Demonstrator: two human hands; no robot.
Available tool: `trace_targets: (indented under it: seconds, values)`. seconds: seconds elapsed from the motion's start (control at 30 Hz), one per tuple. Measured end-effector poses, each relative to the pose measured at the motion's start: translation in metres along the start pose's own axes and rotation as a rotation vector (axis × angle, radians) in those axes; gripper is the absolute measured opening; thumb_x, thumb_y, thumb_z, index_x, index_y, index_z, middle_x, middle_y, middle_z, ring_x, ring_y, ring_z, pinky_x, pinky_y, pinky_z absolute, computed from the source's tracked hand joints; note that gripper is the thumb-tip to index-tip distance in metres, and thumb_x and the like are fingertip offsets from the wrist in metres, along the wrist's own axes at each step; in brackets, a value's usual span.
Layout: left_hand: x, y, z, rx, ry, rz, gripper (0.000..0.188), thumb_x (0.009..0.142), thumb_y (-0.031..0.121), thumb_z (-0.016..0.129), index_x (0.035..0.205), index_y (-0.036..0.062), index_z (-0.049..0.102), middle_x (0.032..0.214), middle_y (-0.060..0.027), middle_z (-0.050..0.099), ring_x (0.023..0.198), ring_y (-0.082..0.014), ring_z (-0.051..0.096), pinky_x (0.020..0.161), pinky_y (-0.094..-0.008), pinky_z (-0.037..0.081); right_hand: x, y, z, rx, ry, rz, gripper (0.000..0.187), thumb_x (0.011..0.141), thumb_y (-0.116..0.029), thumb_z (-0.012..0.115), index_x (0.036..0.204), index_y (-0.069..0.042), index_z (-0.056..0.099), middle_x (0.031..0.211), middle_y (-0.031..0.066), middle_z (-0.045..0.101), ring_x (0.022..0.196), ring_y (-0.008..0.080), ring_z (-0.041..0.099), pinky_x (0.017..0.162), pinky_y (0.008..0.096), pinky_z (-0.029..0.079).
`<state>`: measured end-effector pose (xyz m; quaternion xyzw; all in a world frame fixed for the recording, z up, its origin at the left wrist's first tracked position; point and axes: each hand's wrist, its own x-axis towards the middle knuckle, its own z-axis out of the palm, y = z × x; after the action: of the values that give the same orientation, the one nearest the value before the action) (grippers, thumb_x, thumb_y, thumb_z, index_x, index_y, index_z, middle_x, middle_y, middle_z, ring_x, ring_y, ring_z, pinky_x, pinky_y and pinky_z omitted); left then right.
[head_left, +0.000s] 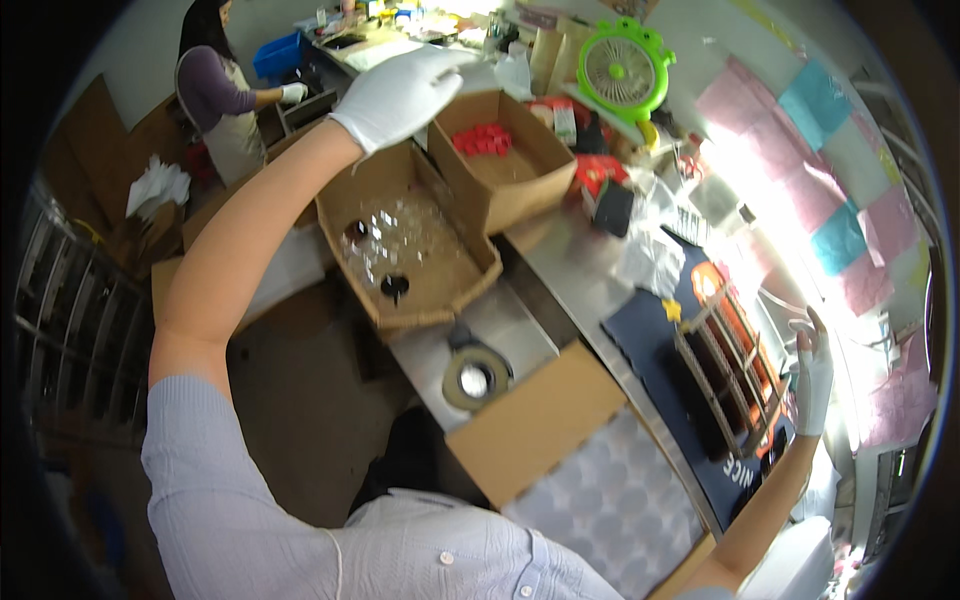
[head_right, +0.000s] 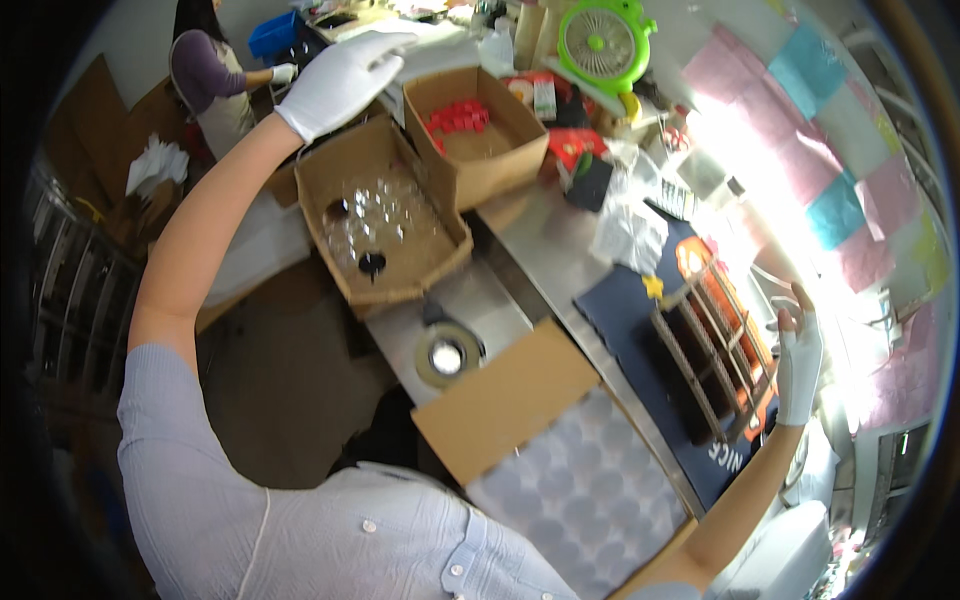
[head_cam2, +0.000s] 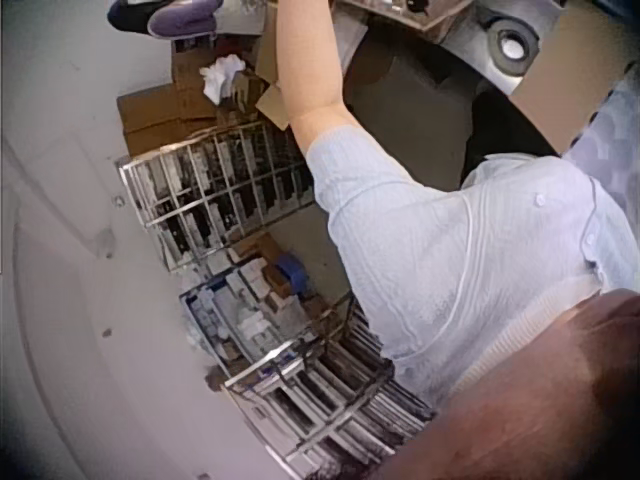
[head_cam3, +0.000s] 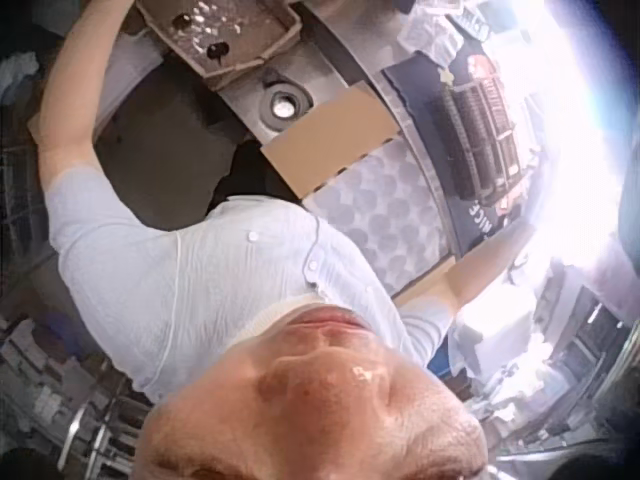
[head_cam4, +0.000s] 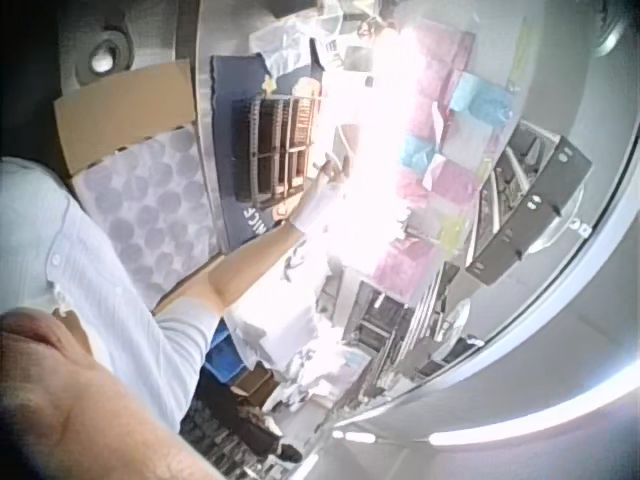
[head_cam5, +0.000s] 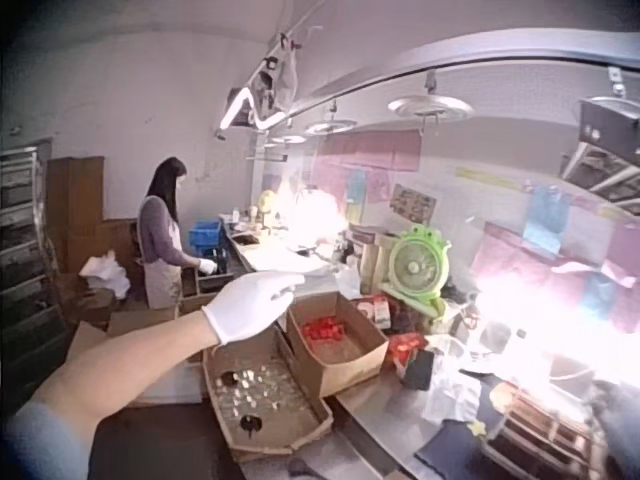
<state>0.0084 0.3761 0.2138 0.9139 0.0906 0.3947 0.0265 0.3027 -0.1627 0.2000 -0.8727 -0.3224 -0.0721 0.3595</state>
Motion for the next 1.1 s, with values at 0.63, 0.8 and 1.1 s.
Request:
trace_targets:
  seconds: [0.63,0.8,1.1]
  values:
    - [0.210,-0.230,0.230,-0.303,-0.131,0.080,0.034,0.093,0.021,0.056,0.124,0.0111,0.062,0.109,-0.0150,0.067,0.100,-0.0350,0.065,0.086,-0.0446,0.052,0.456,-0.192,0.269,-0.666,-0.014,-0.189,0.073,0.085,-0.038,0.069,0.143,-0.001,0.045,0.133,0.0219,0.058,0.124,0.0350,0.056,0.102,0.0458,0.047]
    - [0.260,-0.225,0.276,-0.360,-0.026,0.192,0.039,0.093,0.021,0.058,0.128,0.0052,0.057,0.117,-0.0171,0.063,0.107,-0.0341,0.063,0.093,-0.0431,0.050,0.514,-0.197,0.299,-0.707,0.088,-0.202,0.079,0.082,-0.042,0.072,0.145,-0.003,0.043,0.142,0.0187,0.052,0.126,0.0354,0.055,0.104,0.0463,0.046]
    - [0.306,-0.188,0.346,-0.544,0.196,0.254,0.049,0.094,0.027,0.060,0.135,0.0050,0.048,0.133,-0.0184,0.052,0.113,-0.0396,0.057,0.096,-0.0471,0.047,0.549,-0.184,0.299,-0.690,0.023,-0.234,0.075,0.077,-0.038,0.079,0.138,-0.004,0.053,0.138,0.0201,0.054,0.120,0.0361,0.058,0.097,0.0448,0.051]
